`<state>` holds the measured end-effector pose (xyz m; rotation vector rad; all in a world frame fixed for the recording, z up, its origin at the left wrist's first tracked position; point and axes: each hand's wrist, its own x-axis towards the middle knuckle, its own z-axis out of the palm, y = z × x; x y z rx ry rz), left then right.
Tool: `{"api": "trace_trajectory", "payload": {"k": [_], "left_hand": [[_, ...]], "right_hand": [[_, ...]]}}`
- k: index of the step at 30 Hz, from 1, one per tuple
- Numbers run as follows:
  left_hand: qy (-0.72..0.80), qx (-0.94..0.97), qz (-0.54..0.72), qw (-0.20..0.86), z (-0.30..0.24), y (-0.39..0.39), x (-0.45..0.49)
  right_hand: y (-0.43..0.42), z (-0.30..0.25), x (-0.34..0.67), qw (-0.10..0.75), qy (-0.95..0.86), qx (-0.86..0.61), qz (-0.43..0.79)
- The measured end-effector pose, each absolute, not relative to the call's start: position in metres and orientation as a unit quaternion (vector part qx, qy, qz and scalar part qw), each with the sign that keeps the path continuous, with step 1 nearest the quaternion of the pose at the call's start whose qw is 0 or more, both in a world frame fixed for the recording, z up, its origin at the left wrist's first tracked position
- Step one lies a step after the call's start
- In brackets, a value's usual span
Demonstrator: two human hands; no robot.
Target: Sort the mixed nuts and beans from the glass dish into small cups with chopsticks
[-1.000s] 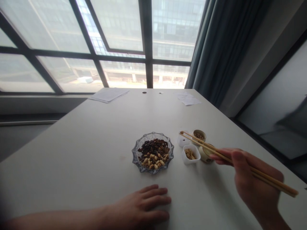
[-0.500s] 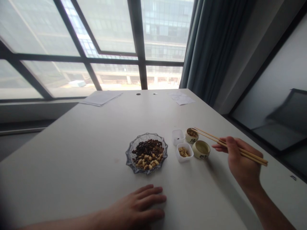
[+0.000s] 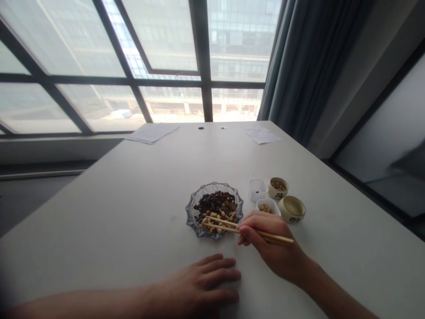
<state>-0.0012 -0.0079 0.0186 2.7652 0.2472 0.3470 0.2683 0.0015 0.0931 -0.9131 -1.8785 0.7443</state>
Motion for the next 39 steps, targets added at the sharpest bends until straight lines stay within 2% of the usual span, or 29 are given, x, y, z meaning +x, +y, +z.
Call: {"api": "trace_trajectory", "payload": {"k": [5,15,22,27,34,39], "left_hand": [[0.083,0.975,0.122,0.167,0.018,-0.008,-0.002],[0.086,0.975,0.126,0.160,0.016,-0.007,-0.001],[0.088,0.975,0.121,0.167,0.019,-0.007,-0.002],[0.092,0.971,0.121,0.186,0.020,-0.008,-0.001],[0.090,0.971,0.116,0.186,0.020,-0.008,0.000],[0.087,0.971,0.120,0.185,0.018,-0.008,-0.001]], "right_hand": [[0.008,0.088,0.268,0.440,-0.750,-0.371,0.326],[0.003,0.076,0.263,0.489,-0.704,-0.391,0.334],[-0.011,0.105,0.305,0.581,-0.621,-0.500,0.165],[-0.006,0.120,0.350,0.604,-0.527,-0.597,0.036],[0.007,0.110,0.370,0.607,-0.475,-0.634,0.065],[0.002,0.115,0.351,0.627,-0.494,-0.600,0.052]]}}
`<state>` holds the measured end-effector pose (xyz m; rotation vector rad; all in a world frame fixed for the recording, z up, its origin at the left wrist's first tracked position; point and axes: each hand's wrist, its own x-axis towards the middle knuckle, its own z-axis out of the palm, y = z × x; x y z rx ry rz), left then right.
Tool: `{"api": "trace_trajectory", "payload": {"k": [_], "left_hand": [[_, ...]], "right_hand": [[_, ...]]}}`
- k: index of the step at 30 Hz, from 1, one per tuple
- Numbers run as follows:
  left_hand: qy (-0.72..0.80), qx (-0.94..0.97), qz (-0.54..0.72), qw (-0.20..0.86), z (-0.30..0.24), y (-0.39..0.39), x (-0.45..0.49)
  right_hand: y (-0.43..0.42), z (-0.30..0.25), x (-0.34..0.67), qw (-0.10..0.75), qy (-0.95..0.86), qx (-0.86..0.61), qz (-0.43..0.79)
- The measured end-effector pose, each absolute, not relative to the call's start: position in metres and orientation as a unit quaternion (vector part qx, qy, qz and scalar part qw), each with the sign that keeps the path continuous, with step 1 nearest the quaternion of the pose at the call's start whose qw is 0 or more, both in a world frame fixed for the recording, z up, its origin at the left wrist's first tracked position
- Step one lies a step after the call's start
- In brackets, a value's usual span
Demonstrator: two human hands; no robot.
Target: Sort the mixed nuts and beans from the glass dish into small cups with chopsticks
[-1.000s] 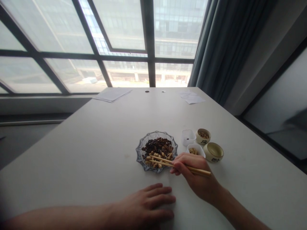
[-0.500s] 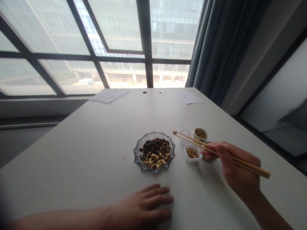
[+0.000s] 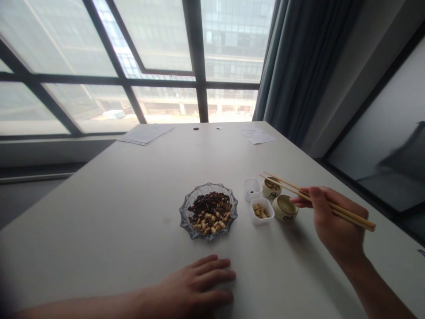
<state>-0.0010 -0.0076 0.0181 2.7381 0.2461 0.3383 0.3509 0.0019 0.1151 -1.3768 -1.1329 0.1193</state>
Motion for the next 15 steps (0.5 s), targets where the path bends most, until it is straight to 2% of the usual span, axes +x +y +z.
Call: {"api": "trace_trajectory", "payload": {"k": [3,7,15], "left_hand": [[0.090,0.971,0.124,0.183,0.018,-0.008,-0.001],[0.091,0.972,0.125,0.177,0.018,-0.008,-0.001],[0.087,0.973,0.122,0.175,0.017,-0.008,-0.001]], "right_hand": [[-0.004,0.115,0.329,0.600,-0.572,-0.549,0.112],[-0.006,0.107,0.296,0.520,-0.693,-0.447,0.224],[0.010,0.094,0.269,0.439,-0.740,-0.424,0.283]]}}
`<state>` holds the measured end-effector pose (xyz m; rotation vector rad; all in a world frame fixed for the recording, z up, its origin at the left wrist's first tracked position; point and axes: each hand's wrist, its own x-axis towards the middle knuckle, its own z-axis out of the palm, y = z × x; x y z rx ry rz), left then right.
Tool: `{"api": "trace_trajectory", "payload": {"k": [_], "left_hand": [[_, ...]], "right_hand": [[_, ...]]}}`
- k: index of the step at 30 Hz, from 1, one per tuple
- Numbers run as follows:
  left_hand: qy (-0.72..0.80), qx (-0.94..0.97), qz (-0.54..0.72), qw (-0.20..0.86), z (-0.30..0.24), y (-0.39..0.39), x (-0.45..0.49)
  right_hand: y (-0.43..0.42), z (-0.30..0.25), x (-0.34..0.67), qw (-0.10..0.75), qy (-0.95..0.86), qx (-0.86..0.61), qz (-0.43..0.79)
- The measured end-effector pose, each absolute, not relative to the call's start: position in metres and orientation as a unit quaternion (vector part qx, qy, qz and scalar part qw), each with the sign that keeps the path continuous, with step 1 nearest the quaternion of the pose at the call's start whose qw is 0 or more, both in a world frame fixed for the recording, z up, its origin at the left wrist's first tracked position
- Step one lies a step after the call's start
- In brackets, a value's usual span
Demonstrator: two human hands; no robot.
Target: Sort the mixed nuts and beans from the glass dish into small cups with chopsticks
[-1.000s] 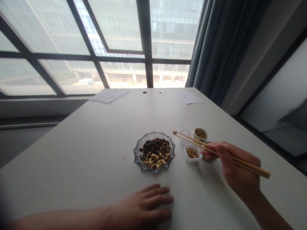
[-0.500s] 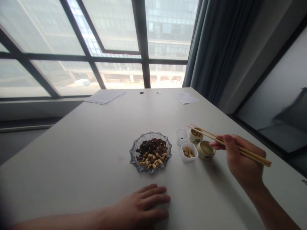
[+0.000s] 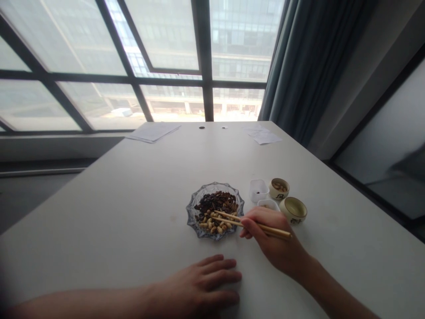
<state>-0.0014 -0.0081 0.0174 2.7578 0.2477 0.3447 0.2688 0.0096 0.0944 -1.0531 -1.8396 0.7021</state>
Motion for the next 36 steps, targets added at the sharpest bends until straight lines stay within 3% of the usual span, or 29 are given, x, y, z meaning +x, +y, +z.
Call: {"api": "trace_trajectory", "payload": {"k": [9,23,30,36], "left_hand": [[0.089,0.973,0.122,0.176,0.016,-0.008,-0.001],[0.088,0.974,0.128,0.162,0.013,-0.008,-0.002],[0.089,0.973,0.126,0.173,0.017,-0.008,-0.002],[0.095,0.971,0.123,0.184,0.019,-0.009,-0.001]], "right_hand": [[0.010,0.079,0.261,0.434,-0.721,-0.424,0.335],[0.008,0.079,0.258,0.463,-0.727,-0.397,0.314],[-0.025,0.107,0.304,0.560,-0.622,-0.522,0.165],[-0.053,0.107,0.367,0.568,-0.554,-0.604,0.079]]}}
